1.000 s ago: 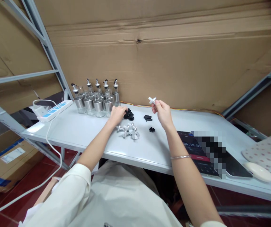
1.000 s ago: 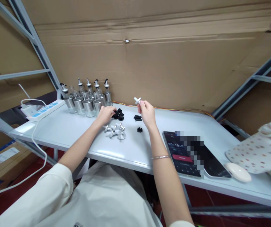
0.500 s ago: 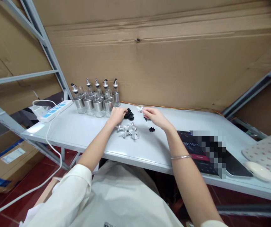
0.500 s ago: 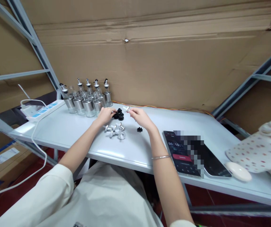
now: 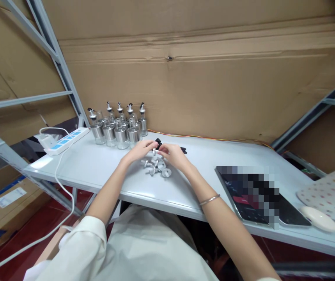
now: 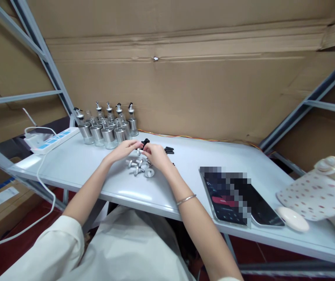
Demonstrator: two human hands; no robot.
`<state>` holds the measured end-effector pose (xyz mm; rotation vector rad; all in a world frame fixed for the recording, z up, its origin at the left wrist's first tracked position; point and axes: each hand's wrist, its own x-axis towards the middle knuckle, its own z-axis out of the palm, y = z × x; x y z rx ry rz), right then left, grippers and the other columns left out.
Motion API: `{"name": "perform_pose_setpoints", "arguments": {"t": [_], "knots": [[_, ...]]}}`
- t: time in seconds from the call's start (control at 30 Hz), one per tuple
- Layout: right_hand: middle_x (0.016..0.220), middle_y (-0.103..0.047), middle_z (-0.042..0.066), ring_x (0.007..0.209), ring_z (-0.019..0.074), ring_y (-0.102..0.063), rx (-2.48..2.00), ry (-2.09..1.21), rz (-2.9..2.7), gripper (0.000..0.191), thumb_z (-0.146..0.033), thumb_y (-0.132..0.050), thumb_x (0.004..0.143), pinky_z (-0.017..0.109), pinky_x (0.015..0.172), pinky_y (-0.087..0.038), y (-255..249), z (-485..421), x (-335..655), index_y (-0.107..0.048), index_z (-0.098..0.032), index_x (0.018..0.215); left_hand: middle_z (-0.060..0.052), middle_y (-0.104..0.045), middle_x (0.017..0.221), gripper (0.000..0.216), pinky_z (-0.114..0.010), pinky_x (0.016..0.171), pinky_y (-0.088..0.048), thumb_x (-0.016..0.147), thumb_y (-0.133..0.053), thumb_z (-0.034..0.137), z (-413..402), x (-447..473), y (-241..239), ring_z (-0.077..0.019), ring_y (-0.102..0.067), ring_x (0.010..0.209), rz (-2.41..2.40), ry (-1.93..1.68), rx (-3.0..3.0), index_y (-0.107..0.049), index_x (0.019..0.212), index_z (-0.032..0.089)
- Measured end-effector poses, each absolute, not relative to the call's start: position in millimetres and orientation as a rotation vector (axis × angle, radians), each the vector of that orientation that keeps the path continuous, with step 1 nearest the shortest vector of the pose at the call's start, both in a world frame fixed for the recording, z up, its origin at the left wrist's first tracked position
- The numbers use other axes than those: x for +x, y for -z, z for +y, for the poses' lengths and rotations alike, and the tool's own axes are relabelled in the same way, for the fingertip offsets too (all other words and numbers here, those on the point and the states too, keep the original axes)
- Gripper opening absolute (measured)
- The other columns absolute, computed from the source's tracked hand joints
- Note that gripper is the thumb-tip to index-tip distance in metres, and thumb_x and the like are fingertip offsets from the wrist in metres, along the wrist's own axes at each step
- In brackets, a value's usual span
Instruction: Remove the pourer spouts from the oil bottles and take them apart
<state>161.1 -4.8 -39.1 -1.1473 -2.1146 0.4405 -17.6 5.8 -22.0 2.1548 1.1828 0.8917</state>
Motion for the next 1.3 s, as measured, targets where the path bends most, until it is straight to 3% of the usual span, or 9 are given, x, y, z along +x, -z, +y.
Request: {"name": "perform_pose_setpoints", "arguments": {"t": [0.27,0.4,0.7,0.83,0.97,1.07,1.2,1.3], "knots": [[0.084,-0.065,0.008,0.08,0.0187,-0.057,-1.189,-0.293,-2.279,0.01,-0.018,-0.059,0.082,0.029,0.073,-0.04,49.5,-1.1,150.0,-0.069,-0.017,0.083,-0.008,-0.069,0.095,0.036,-0.027,0.07,-0.048,0.076,-0.056,0.036,10.3,-27.5,34.1,-0.0163,-0.062,0.079,1.126,-0.585,2.128,-0.061,0.104,0.014],[0.09,-0.061,0.01,0.09,0.0194,-0.056,-1.201,-0.302,-2.278,0.025,-0.021,-0.044,0.092,0.03,0.082,-0.039,47.9,-2.1,154.0,-0.068,-0.016,0.092,-0.009,-0.069,0.097,0.035,-0.028,0.074,-0.048,0.077,-0.054,0.033,14.8,-30.2,38.7,-0.0179,-0.063,0.083,1.245,-0.533,2.154,-0.061,0.105,0.013],[0.072,-0.06,0.004,0.067,0.0151,-0.052,-1.303,-0.645,-2.347,0.039,-0.035,-0.031,0.095,0.025,0.066,-0.039,32.6,-13.7,169.7,-0.057,-0.016,0.074,-0.008,-0.068,0.098,0.039,-0.026,0.075,-0.046,0.084,-0.044,0.038,8.7,-28.2,34.4,-0.0172,-0.061,0.084,1.29,-0.345,2.174,-0.061,0.109,0.013],[0.076,-0.064,0.007,0.07,0.0167,-0.056,-1.294,-0.656,-2.359,0.04,-0.037,-0.032,0.095,0.026,0.066,-0.04,30.0,-18.1,168.9,-0.06,-0.015,0.077,-0.008,-0.068,0.096,0.04,-0.025,0.072,-0.045,0.085,-0.043,0.038,3.6,-26.0,30.8,-0.0168,-0.06,0.081,1.326,-0.308,2.208,-0.06,0.111,0.013],[0.095,-0.067,0.012,0.087,0.0203,-0.06,-1.266,-0.54,-2.332,0.032,-0.033,-0.039,0.093,0.03,0.08,-0.042,29.5,-19.5,168.3,-0.065,-0.014,0.093,-0.008,-0.069,0.093,0.039,-0.027,0.072,-0.044,0.085,-0.044,0.04,-5.2,-26.2,26.9,-0.0181,-0.06,0.08,1.351,-0.318,2.223,-0.061,0.108,0.014],[0.102,-0.065,0.013,0.092,0.021,-0.06,-1.25,-0.496,-2.24,0.03,-0.032,-0.042,0.092,0.032,0.085,-0.043,28.3,-19.0,170.0,-0.064,-0.014,0.099,-0.007,-0.068,0.091,0.035,-0.027,0.074,-0.045,0.084,-0.047,0.04,-9.7,-32.3,22.1,-0.0175,-0.06,0.08,1.334,-0.571,2.222,-0.062,0.103,0.015],[0.101,-0.066,0.011,0.091,0.0203,-0.06,-1.183,-0.452,-2.117,0.029,-0.033,-0.043,0.091,0.034,0.085,-0.044,26.6,-15.9,175.4,-0.063,-0.015,0.099,-0.003,-0.064,0.085,0.029,-0.026,0.074,-0.045,0.083,-0.05,0.036,1.7,-63.8,9.7,-0.0151,-0.059,0.079,1.409,-1.34,2.046,-0.059,0.103,0.017],[0.1,-0.066,0.01,0.091,0.0203,-0.06,-1.133,-0.428,-2.045,0.029,-0.035,-0.043,0.09,0.034,0.081,-0.046,27.4,-12.1,180.1,-0.063,-0.017,0.1,-0.004,-0.061,0.092,0.026,-0.029,0.087,-0.044,0.08,-0.053,0.024,25.4,-107.6,-1.0,-0.0155,-0.058,0.089,1.606,-1.917,1.735,-0.055,0.104,0.016]]}}
